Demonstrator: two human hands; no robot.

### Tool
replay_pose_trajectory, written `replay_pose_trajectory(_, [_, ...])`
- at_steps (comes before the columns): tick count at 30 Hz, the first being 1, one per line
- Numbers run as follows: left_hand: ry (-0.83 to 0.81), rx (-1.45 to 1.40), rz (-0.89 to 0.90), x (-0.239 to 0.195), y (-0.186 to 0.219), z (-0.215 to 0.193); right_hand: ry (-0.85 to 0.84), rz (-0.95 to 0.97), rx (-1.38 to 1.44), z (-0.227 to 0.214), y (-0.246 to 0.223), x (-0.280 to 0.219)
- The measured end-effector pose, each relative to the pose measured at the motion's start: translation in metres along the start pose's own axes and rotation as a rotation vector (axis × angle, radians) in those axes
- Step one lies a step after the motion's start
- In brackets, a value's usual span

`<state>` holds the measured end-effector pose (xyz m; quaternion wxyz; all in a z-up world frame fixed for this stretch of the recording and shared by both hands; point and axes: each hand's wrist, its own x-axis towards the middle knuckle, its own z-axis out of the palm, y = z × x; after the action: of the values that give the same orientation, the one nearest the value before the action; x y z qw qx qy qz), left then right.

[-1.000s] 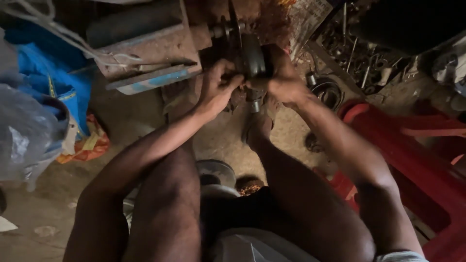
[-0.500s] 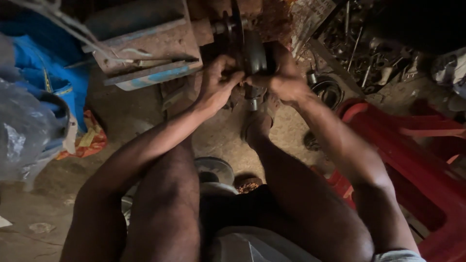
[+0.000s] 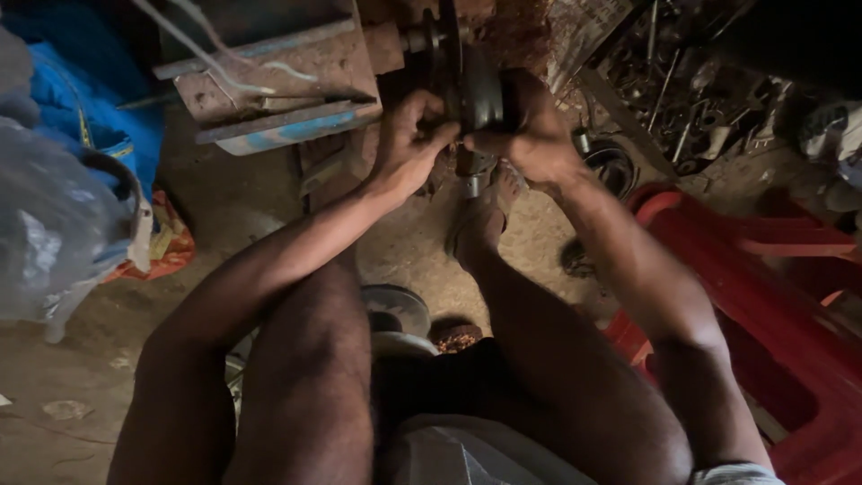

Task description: Repairing an electromechanical motor by assembling and checking the stator and housing components.

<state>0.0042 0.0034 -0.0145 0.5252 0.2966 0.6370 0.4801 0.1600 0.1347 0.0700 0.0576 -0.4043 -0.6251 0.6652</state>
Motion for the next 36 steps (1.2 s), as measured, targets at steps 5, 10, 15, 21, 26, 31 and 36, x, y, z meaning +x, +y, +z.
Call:
replay_pose_trajectory(5, [0.013, -0.024, 0.005, 0.0, -0.001, 0.002, -0.031, -0.013, -0.064, -0.001, -0.007, -0.001])
replay_pose_trajectory(10, [0.018, -0.023, 0.046, 0.0, -0.002, 0.002, -0.043, -0.047, -0.103, -0.004, 0.002, 0.0])
replay_pose_trajectory(15, [0.023, -0.009, 0.071, 0.001, 0.0, 0.002, -0.019, -0.041, -0.107, -0.003, -0.018, 0.0])
replay_pose_trajectory(21, [0.006, -0.052, 0.01, 0.0, 0.005, 0.0, -0.009, 0.115, -0.159, 0.001, -0.029, 0.001])
replay_pose_trajectory(26, [-0.01, -0.112, -0.023, 0.0, 0.01, 0.0, 0.001, 0.059, -0.082, -0.001, -0.017, 0.002])
replay_pose_trajectory(31, [0.017, -0.075, 0.057, 0.001, 0.007, 0.001, -0.005, 0.106, -0.098, -0.002, -0.018, 0.002])
replay_pose_trajectory(36, [-0.033, -0.134, 0.005, -0.007, 0.022, -0.006, 0.01, 0.087, -0.132, -0.004, -0.014, -0.001])
